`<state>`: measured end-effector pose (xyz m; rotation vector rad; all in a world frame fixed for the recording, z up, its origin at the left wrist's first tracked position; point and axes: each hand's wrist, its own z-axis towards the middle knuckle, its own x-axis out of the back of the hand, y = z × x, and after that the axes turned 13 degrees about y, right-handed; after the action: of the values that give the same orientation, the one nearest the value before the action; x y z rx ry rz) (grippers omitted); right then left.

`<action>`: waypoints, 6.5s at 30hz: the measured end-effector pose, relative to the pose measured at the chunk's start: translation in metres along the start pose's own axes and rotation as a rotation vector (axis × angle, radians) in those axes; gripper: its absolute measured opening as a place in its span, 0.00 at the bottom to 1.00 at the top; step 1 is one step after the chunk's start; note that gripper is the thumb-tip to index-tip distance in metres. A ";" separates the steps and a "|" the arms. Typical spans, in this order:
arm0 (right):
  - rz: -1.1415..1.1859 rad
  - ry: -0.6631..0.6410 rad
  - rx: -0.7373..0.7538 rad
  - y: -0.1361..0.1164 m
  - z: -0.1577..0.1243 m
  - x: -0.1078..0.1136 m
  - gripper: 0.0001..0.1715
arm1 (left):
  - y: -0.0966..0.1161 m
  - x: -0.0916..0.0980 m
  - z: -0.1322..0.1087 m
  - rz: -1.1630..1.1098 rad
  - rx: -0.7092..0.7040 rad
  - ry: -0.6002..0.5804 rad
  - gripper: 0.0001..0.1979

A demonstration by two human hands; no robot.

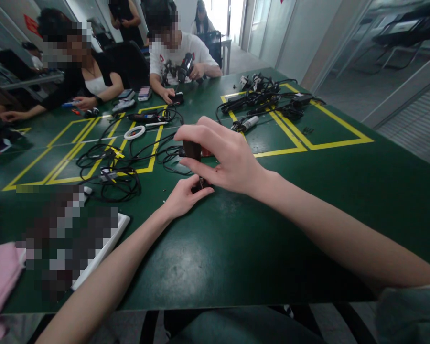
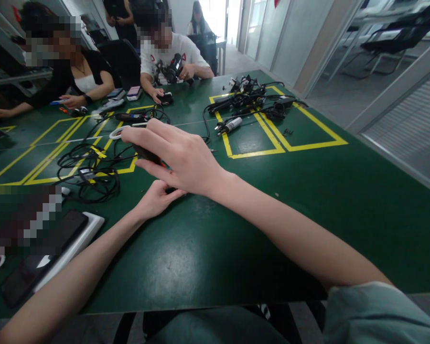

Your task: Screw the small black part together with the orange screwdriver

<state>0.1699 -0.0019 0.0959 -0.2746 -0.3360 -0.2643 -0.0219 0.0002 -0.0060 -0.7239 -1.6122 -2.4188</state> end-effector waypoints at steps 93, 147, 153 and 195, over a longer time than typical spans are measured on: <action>0.743 0.075 -0.510 -0.006 0.004 -0.008 0.08 | 0.011 0.008 0.003 -0.182 0.066 -0.110 0.15; 1.099 0.072 -0.788 -0.023 0.002 -0.016 0.17 | 0.004 0.000 -0.005 -0.336 0.139 -0.183 0.19; 1.122 0.074 -0.761 -0.021 0.003 -0.014 0.12 | 0.001 -0.002 -0.007 -0.359 0.099 -0.178 0.17; 1.104 0.082 -0.722 -0.023 0.008 -0.015 0.23 | 0.005 0.000 -0.008 -0.069 -0.140 -0.167 0.13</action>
<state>0.1475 -0.0183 0.1027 -1.1012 0.0411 0.7146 -0.0220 -0.0090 -0.0043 -0.9307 -1.5606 -2.6037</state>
